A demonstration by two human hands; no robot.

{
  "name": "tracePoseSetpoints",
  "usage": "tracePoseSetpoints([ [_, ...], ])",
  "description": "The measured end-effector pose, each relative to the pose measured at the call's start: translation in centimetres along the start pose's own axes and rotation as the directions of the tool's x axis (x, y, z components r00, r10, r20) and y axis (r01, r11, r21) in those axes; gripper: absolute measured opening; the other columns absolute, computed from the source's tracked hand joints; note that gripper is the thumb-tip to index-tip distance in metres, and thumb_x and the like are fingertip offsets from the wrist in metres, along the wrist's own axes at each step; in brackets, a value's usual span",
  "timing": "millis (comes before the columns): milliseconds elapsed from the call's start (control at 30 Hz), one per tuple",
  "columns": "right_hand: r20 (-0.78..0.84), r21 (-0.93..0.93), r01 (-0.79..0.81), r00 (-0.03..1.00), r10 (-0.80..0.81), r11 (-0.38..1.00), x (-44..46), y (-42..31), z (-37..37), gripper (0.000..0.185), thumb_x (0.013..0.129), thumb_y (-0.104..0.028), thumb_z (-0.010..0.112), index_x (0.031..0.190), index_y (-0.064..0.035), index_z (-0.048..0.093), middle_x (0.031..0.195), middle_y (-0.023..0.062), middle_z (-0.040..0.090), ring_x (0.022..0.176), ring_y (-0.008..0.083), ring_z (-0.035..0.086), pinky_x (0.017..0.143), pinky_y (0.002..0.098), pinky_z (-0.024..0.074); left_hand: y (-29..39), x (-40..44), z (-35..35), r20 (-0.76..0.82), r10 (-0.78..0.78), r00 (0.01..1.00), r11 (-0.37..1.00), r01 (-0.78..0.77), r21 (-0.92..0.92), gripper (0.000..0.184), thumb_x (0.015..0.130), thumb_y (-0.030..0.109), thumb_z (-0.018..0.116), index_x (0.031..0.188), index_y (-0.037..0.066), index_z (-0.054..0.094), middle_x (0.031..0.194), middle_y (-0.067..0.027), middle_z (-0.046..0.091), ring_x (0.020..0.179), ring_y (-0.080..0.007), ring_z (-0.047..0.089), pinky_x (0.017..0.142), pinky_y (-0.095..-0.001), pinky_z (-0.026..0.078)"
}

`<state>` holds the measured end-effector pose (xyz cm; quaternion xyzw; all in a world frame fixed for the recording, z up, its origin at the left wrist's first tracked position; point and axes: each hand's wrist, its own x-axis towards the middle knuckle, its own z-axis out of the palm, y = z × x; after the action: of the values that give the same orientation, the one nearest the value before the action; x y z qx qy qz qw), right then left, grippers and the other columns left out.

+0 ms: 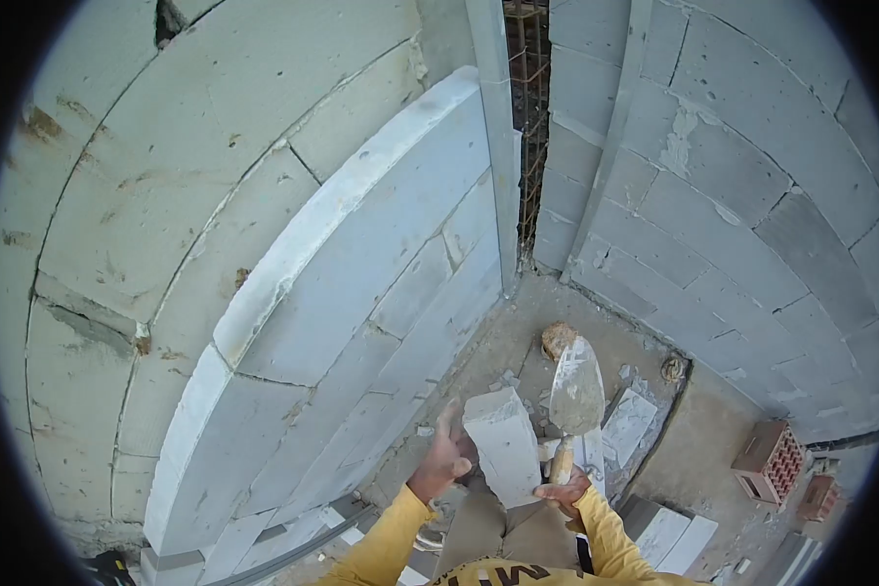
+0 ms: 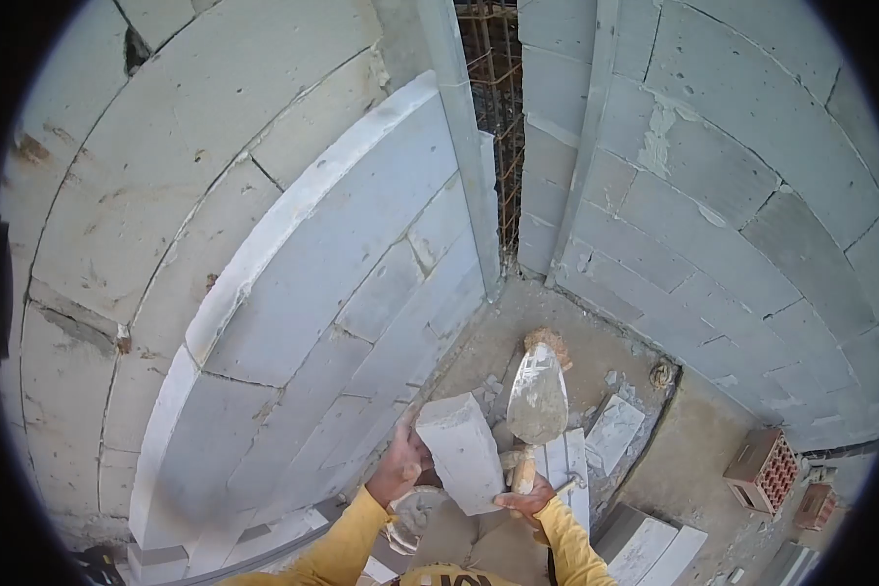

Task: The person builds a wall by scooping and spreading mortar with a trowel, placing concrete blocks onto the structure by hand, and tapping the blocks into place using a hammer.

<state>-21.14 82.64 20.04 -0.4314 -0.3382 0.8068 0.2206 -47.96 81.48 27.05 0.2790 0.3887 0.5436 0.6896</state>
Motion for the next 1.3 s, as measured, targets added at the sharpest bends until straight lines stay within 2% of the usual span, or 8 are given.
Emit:
tracePoseSetpoints([
  [233,-0.046,0.071,0.1,0.994,-0.097,0.992,0.8,-9.8,0.4,0.062,0.062,-0.004,0.084,0.116,0.0011,0.053,0.1,0.0095,0.061,0.092,0.0219,0.061,0.077,0.0348,0.0514,14.4,7.8,4.7,0.04,-0.218,0.975,0.8,0.155,0.58,0.093,0.075,0.043,0.076,0.143,-0.001,0.029,0.138,-0.019,0.039,0.127,-0.0286,0.04,0.107,-0.0369,0.031],
  [333,-0.043,-0.016,0.074,0.996,-0.074,0.997,3.2,-14.1,0.0,0.06,0.061,-0.009,0.087,0.112,-0.0008,0.057,0.094,0.0061,0.062,0.087,0.0177,0.06,0.076,0.033,0.0501,16.7,11.3,4.2,0.031,-0.142,0.989,0.35,0.021,0.936,0.089,0.076,0.042,0.076,0.141,-0.001,0.033,0.137,-0.0168,0.041,0.125,-0.0263,0.043,0.105,-0.0357,0.033],
  [533,0.135,-0.133,0.166,0.98,-0.148,0.977,9.8,-20.5,-3.1,0.062,0.063,-0.015,0.087,0.115,-0.0039,0.057,0.101,0.0051,0.062,0.09,0.0154,0.059,0.078,0.0314,0.0495,23.7,16.5,7.5,-0.098,-0.231,0.968,0.528,0.209,0.823,0.083,0.072,0.033,0.08,0.135,-0.004,0.041,0.125,-0.0157,0.052,0.116,-0.0227,0.051,0.099,-0.0331,0.04],
  [600,0.232,-0.086,0.195,0.958,-0.17,0.977,12.2,-23.2,-3.6,0.058,0.067,-0.013,0.084,0.117,-0.0034,0.055,0.106,0.0079,0.062,0.093,0.0175,0.06,0.08,0.0337,0.0505,26.3,16.7,9.5,-0.146,-0.113,0.983,0.615,0.184,0.767,0.077,0.072,0.03,0.08,0.131,-0.005,0.045,0.121,-0.0136,0.055,0.111,-0.0209,0.054,0.097,-0.0322,0.041],
  [700,0.284,0.511,0.134,0.906,-0.314,0.849,14.6,-27.4,-2.1,0.051,0.075,-0.007,0.075,0.12,-0.0021,0.052,0.114,0.0125,0.061,0.098,0.0224,0.061,0.082,0.0375,0.0524,31.5,16.6,12.7,-0.216,0.164,0.963,0.66,0.056,0.749,0.07,0.068,0.026,0.082,0.122,-0.006,0.052,0.109,-0.0096,0.061,0.101,-0.0178,0.058,0.091,-0.0296,0.045],
  [900,-0.038,0.363,0.173,0.985,-0.171,0.916,16.7,-29.2,-7.8,0.038,0.079,-0.005,0.07,0.112,-0.0004,0.054,0.108,0.0152,0.064,0.088,0.0244,0.066,0.073,0.0351,0.0548,47.7,17.8,16.0,-0.11,0.772,0.626,0.116,0.031,0.993,0.079,0.071,0.051,0.067,0.119,-0.011,0.054,0.101,-0.0172,0.063,0.093,-0.025,0.061,0.085,-0.0322,0.045],
  [1000,-0.134,0.306,0.135,0.986,-0.097,0.943,18.9,-23.7,-13.2,0.039,0.078,-0.011,0.073,0.111,-0.0004,0.055,0.104,0.0141,0.065,0.083,0.0228,0.065,0.069,0.0349,0.0545,50.4,20.9,17.4,0.027,0.89,0.456,-0.08,0.098,0.992,0.078,0.073,0.052,0.066,0.116,-0.012,0.055,0.1,-0.0205,0.063,0.094,-0.0284,0.06,0.086,-0.0353,0.044],
  [1300,-0.436,0.372,0.146,0.899,0.034,0.916,16.7,-20.4,-15.8,0.047,0.077,-0.015,0.076,0.112,0.0027,0.052,0.099,0.0158,0.064,0.076,0.0269,0.064,0.062,0.0452,0.0559,51.0,30.2,16.3,0.101,0.888,0.449,-0.127,0.029,0.991,0.077,0.074,0.051,0.069,0.114,-0.014,0.057,0.1,-0.0209,0.063,0.092,-0.0254,0.059,0.084,-0.0333,0.045],
])
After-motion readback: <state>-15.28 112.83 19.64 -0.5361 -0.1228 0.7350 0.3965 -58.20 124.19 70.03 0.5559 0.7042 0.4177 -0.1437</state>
